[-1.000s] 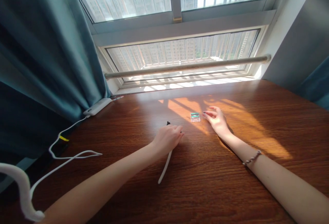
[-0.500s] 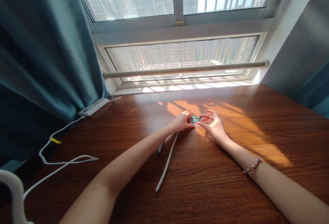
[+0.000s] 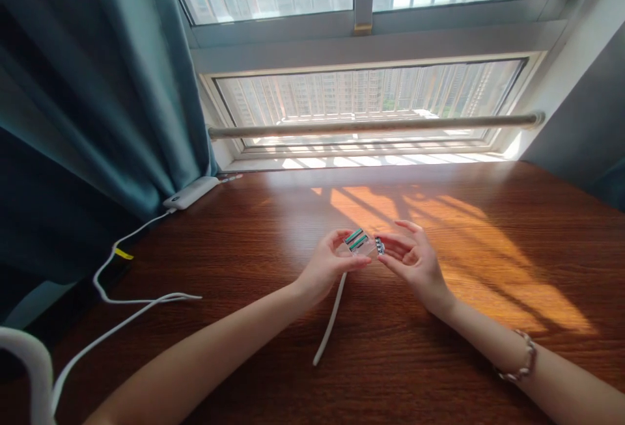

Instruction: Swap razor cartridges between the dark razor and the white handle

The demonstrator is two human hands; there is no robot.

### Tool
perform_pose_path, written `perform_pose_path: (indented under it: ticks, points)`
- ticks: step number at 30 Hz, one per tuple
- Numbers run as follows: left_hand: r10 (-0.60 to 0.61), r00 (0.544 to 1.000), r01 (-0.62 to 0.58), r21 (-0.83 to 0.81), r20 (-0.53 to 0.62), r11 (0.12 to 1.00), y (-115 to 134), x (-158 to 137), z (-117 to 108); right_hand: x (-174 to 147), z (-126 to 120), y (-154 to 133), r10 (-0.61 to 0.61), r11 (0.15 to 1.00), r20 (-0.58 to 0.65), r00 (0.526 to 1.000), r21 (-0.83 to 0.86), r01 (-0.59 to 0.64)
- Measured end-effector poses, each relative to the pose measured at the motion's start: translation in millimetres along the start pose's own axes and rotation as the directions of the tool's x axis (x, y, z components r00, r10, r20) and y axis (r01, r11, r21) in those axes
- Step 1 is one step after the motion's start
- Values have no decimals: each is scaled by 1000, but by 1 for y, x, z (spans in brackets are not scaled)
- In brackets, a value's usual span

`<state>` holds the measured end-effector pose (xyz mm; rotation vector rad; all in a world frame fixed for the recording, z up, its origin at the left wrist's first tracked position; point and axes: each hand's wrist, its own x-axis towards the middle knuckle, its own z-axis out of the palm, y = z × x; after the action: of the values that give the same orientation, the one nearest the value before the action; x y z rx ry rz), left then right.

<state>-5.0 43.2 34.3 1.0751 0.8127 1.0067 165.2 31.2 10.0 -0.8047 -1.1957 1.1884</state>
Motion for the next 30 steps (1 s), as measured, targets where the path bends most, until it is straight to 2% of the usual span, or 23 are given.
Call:
perform_pose_path:
  ticks: [4, 8, 11, 13, 17, 22, 26, 30]
  points:
    - [-35, 999, 35, -57, -5, 998, -3, -8, -5, -5, 2, 3, -2, 999, 54, 999, -36, 4]
    - [-28, 997, 38, -133, 75, 990, -1, -9, -3, -10, 5, 1, -47, 993, 108, 993, -104, 58]
    - [-71, 987, 89, -123, 141, 988, 1, -11, -2, -12, 6, 0, -72, 984, 126, 989, -154, 91]
    - [-99, 982, 117, -107, 159, 987, 3, -12, -1, -12, 5, 0, -74, 979, 112, 991, -183, 94]
    - [-97, 987, 115, -141, 125, 983, 4, -13, 0, -8, 1, 2, -71, 966, 40, 997, -247, 79]
    - [-134, 982, 166, -268, 135, 949, 4, -13, -1, -5, -2, -1, -165, 920, -4, 986, -362, 152]
    - [-137, 983, 172, -336, 125, 926, 3, -14, -3, -8, -2, -3, -277, 796, 79, 958, -539, 275]
    - [-128, 984, 160, -305, 123, 939, -1, -14, -4, -14, -3, -2, -401, 523, 264, 877, -721, 455]
